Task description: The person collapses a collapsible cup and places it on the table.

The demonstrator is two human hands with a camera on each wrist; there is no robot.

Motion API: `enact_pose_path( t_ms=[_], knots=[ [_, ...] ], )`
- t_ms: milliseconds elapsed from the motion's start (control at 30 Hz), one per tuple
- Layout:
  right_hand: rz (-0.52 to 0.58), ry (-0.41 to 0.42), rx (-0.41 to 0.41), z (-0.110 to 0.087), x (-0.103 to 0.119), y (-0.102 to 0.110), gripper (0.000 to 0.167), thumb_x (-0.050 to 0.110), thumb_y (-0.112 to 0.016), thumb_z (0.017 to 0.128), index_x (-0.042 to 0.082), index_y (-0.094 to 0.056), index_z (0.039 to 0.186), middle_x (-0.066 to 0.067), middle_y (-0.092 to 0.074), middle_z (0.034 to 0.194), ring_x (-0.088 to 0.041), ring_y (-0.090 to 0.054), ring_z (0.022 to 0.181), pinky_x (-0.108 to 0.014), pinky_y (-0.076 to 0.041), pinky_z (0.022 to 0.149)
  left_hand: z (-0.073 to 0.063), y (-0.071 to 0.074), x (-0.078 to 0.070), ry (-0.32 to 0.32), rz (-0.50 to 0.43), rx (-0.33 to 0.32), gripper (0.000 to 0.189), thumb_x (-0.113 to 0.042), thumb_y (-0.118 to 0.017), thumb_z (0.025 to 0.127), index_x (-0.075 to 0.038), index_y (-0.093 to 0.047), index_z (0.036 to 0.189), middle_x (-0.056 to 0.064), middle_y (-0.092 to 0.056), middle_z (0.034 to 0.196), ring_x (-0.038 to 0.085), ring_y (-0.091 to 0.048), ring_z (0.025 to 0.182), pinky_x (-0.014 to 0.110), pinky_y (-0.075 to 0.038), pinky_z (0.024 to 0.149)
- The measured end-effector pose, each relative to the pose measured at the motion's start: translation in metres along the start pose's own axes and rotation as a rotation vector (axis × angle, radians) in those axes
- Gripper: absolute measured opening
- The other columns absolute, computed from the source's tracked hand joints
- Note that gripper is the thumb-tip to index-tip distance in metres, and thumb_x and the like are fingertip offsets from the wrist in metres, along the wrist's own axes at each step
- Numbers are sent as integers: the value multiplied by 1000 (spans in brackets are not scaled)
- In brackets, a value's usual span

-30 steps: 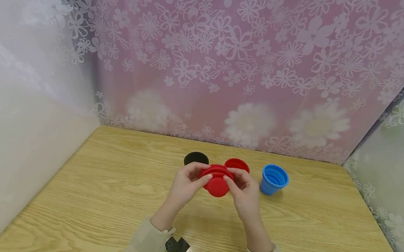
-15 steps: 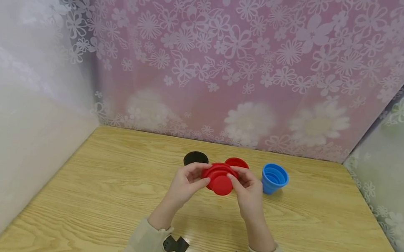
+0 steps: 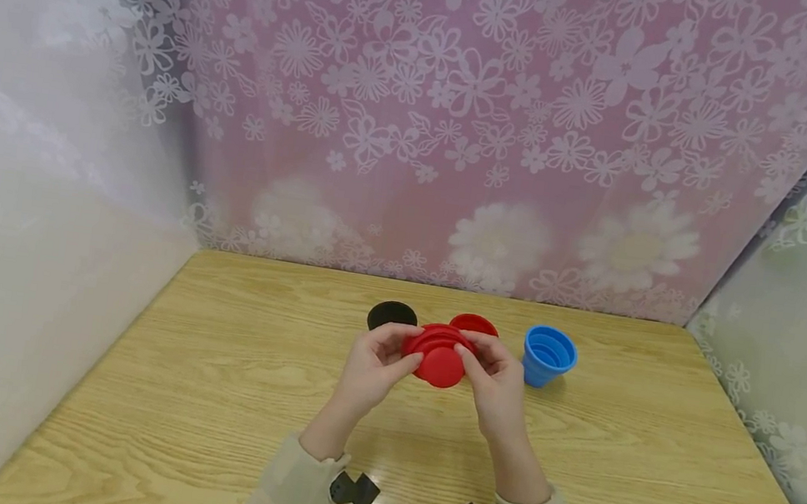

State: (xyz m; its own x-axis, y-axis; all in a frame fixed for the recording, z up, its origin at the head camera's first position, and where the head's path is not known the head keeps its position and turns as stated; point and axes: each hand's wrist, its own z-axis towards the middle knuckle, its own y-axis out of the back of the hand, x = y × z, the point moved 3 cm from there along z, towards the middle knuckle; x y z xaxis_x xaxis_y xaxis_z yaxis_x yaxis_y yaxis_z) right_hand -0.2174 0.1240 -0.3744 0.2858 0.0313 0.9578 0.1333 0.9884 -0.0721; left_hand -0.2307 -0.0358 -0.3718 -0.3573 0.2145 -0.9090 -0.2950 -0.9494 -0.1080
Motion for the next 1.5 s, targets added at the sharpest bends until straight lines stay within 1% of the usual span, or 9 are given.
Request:
enact_pose_path(
  t_ms=[133,267,467,633,767,933,1067,1267,1500],
  knots=[
    [-8,-16,21,0,1,-1,25,-1,-56,85,-5,-56,109,-10,-58,97,-19,-56,83,-29,-51,69,0,-1,0,0,23,-44,26,9,-61,78,8,-58,104,23,-58,97,23,-57,83,31,-51,72],
    [-3,-23,74,0,3,-3,26,0,-53,87,-4,-54,113,-14,-55,102,-19,-56,86,-28,-51,70,1,0,3,-7,32,-94,26,8,-61,78,8,-57,103,23,-58,97,20,-56,82,29,-51,72],
    [-17,27,187,0,4,-3,32,-4,-49,87,-4,-50,119,-18,-51,111,-19,-53,93,-28,-50,74,1,4,4,-19,18,-158,23,6,-60,79,7,-57,102,21,-59,98,18,-57,81,28,-51,71],
    [6,85,246,-1,6,-2,36,-6,-50,85,-7,-47,121,-20,-51,112,-19,-53,96,-29,-49,76,2,7,4,-31,29,-173,21,5,-61,79,7,-58,100,21,-59,97,19,-58,81,28,-51,70],
    [24,108,265,-1,6,-2,37,-5,-52,84,-9,-46,121,-20,-51,112,-17,-54,96,-28,-49,76,2,7,4,-44,39,-178,21,5,-61,79,7,-59,99,21,-59,96,18,-57,79,27,-51,69],
    [13,117,255,-1,4,-2,37,-7,-53,83,-9,-47,119,-24,-51,113,-16,-55,96,-27,-48,77,2,7,6,-40,22,-168,20,5,-61,80,7,-59,100,21,-59,96,17,-57,78,26,-51,67],
    [7,108,227,-1,4,-3,36,-10,-53,82,-9,-48,117,-25,-51,111,-16,-55,94,-26,-49,76,3,7,8,-25,17,-146,21,3,-61,81,6,-59,101,20,-59,97,19,-58,79,28,-51,67],
    [16,98,184,0,3,-3,34,-13,-51,81,-9,-49,115,-17,-54,105,-16,-56,90,-27,-50,73,2,5,6,-4,12,-113,25,2,-61,81,6,-58,105,20,-59,101,22,-58,86,30,-51,71],
    [34,93,154,1,1,0,33,-11,-52,83,-7,-50,115,-17,-54,104,-18,-56,88,-28,-51,71,3,4,9,-6,-15,-24,31,6,-59,80,7,-55,111,20,-56,107,21,-56,89,33,-50,74]
  ],
)
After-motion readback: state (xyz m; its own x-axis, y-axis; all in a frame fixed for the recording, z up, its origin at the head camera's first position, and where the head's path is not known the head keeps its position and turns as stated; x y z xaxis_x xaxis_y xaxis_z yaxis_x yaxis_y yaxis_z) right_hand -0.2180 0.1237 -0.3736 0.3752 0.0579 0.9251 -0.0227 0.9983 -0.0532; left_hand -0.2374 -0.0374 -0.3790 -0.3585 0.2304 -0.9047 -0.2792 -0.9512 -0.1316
